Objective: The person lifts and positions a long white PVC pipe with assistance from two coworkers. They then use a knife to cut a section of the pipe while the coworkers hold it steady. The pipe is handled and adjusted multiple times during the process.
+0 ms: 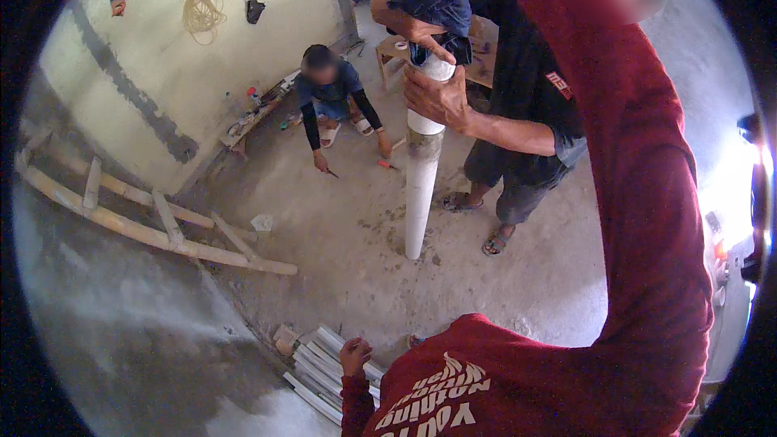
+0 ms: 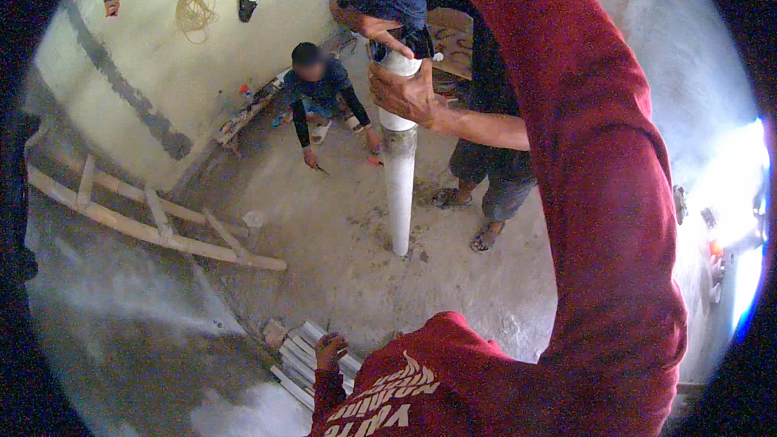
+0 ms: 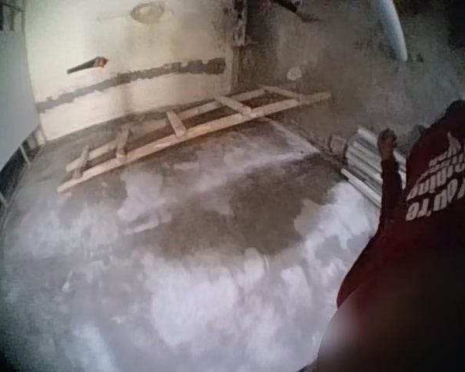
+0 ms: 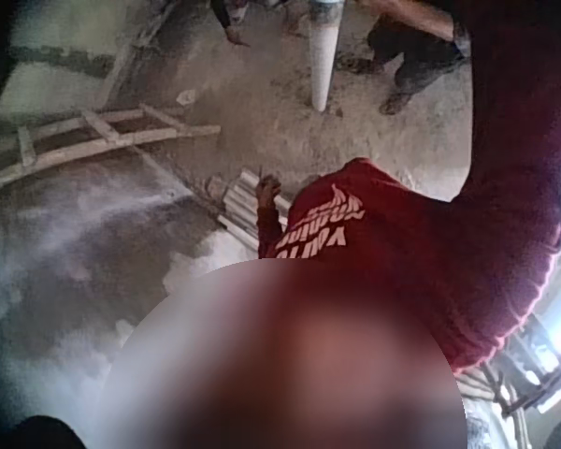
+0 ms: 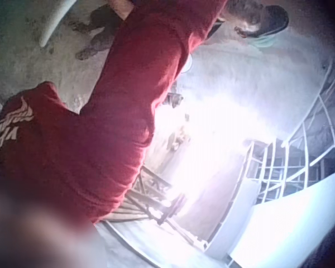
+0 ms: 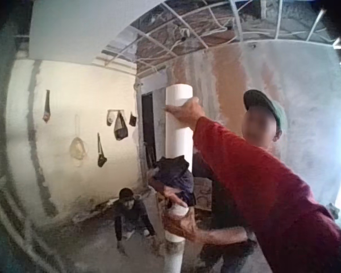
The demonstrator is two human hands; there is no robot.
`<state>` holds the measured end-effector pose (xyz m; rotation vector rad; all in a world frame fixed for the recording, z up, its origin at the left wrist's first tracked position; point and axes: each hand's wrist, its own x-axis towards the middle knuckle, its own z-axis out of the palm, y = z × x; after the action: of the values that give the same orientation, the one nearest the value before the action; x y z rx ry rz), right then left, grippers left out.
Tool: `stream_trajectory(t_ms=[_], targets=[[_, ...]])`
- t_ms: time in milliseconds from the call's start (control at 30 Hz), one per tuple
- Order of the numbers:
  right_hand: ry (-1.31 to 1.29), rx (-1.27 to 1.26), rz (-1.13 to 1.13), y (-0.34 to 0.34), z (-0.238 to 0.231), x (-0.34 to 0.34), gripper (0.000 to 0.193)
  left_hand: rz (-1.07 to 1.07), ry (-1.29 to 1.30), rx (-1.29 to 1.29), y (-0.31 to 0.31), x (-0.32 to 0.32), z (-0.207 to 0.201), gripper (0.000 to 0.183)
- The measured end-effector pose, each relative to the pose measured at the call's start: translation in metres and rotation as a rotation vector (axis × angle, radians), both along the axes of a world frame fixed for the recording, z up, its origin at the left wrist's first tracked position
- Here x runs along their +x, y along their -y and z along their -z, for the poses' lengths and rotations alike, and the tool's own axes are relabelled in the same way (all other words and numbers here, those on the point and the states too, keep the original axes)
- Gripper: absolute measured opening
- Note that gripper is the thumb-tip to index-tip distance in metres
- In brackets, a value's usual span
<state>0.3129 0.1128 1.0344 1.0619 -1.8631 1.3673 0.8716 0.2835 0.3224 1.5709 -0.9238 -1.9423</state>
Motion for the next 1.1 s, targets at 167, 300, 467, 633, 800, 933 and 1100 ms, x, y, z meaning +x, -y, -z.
stream_trajectory(t_ms=[167,300,467,633,800,933,1100], targets=[[0.000,-0.012,0.004,0.008,0.000,-0.006,0.109,-0.063,0.014,0.013,-0.020,-0.011,-0.001,0.031],[0.026,0.002,-0.039,0.008,0.005,-0.017,0.107,-0.103,0.019,0.058,-0.037,-0.020,0.008,0.031],[-0.003,-0.088,-0.247,0.005,0.022,-0.032,0.094,-0.073,0.045,0.055,-0.058,-0.041,0.022,0.032],[0.058,-0.112,-0.525,0.003,0.020,-0.029,0.070,-0.128,0.070,0.053,-0.064,-0.044,0.021,0.033],[0.132,-0.087,-0.549,-0.010,0.011,-0.024,0.062,-0.095,0.001,0.085,-0.056,-0.042,0.015,0.034],[0.039,-0.134,-0.484,-0.020,0.009,-0.020,0.066,-0.069,0.006,0.077,-0.046,-0.047,0.016,0.033],[0.040,-0.129,-0.370,-0.027,0.007,-0.016,0.072,-0.076,-0.039,0.009,-0.043,-0.048,0.018,0.031]])
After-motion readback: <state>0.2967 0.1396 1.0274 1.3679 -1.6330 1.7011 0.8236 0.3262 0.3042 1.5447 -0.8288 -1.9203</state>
